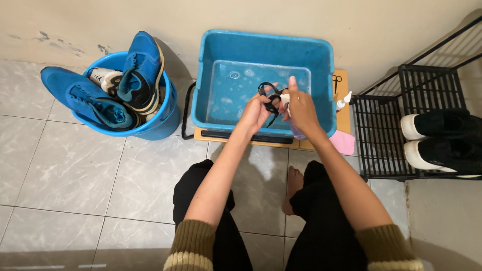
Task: The person scrubs a black shoelace with a brush in a blue tub of soapy water. They then apply a cleaning liquid from a spray bottle onto the lace and continue scrubbing. Finally, they rinse the lace in the water and wipe it with a pink cloth.
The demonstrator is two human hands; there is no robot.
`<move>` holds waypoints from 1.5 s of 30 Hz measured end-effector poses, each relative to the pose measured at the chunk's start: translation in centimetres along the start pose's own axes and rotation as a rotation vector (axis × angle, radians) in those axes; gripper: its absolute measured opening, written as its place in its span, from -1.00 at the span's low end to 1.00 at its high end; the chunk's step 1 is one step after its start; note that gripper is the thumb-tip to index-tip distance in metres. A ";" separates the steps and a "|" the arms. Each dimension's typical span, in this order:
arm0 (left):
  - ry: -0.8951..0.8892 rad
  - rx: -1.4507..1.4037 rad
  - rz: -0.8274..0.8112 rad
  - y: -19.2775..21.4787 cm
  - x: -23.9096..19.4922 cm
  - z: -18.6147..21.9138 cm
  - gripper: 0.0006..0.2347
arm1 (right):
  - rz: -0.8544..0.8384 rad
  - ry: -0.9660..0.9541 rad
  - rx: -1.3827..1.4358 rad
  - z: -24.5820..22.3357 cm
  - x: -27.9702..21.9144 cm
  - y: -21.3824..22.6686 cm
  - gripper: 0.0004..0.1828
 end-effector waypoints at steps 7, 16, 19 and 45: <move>-0.007 -0.106 -0.034 -1.8 -0.2 1.3 -0.63 | -0.023 -0.080 -0.001 1.3 -0.6 1.0 -0.04; -0.033 -0.305 -0.059 -1.8 0.2 1.4 -0.70 | 0.027 -0.041 0.039 2.8 -0.5 2.2 -0.06; -0.027 -0.258 -0.068 -1.8 0.3 1.1 -0.64 | 0.066 0.012 0.062 3.1 -0.5 3.0 -0.06; -0.105 -0.019 -0.016 -4.8 0.3 -1.0 -0.75 | 0.102 -0.071 0.037 11.2 5.2 0.2 -0.76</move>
Point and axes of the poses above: each hand's wrist, its own x-axis towards the middle knuckle, its own y-axis out of the back of the hand, z = x × y, the point moved 7 cm from there along x, towards the middle knuckle, and after that the axes turned 11 degrees about -z, right-handed, at the moved point
